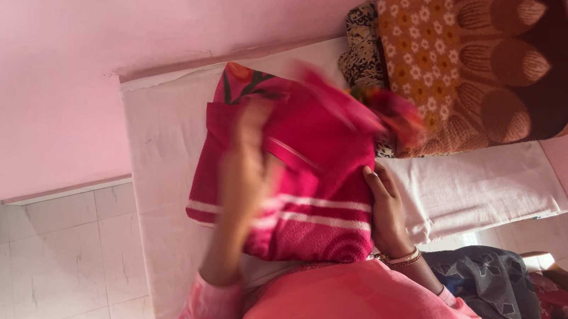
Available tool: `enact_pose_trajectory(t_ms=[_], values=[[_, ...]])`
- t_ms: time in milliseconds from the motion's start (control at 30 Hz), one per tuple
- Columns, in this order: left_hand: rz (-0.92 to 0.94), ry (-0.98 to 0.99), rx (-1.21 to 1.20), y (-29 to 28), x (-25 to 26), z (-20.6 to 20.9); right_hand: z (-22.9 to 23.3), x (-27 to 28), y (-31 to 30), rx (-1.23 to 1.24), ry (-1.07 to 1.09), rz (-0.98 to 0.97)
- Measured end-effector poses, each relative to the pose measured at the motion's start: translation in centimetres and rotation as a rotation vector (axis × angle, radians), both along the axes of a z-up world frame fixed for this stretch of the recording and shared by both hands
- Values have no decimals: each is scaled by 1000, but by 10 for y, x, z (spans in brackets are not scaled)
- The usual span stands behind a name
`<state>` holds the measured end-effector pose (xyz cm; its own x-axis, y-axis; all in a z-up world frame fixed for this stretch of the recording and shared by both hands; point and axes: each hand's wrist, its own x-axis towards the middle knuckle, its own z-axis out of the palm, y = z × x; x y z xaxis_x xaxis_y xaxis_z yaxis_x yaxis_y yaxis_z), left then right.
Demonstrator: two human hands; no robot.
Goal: The person folds a pink floral blanket on a white surface and then places another folded pink blanket on top of it.
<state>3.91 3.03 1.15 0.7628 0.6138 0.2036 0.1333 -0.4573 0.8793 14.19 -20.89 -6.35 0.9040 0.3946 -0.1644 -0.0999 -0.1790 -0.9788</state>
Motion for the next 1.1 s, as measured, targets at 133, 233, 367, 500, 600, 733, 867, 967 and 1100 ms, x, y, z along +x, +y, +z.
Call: enact_pose_trajectory(t_ms=[133,233,367,500,600,733,867,967,1100], values=[[382,420,204,50,-4,-54,11,-4,9,288,394,-132],[494,407,515,58,-10,-89,17,-5,12,237,335,-112],[430,496,248,65,-18,-89,20,-4,12,208,355,-113],[292,582,-171,71,-20,-74,22,3,13,180,430,-84],[206,552,-273,87,-29,-79,29,1,15,167,378,-46],[57,506,-564,113,-59,-85,53,-21,10,-236,-717,74],[144,517,-743,107,-79,-90,81,-33,5,-393,-993,236],[130,431,-693,99,-80,-98,94,-45,14,-337,-900,726],[190,337,-682,96,-77,-117,87,-73,55,-688,-1241,995]])
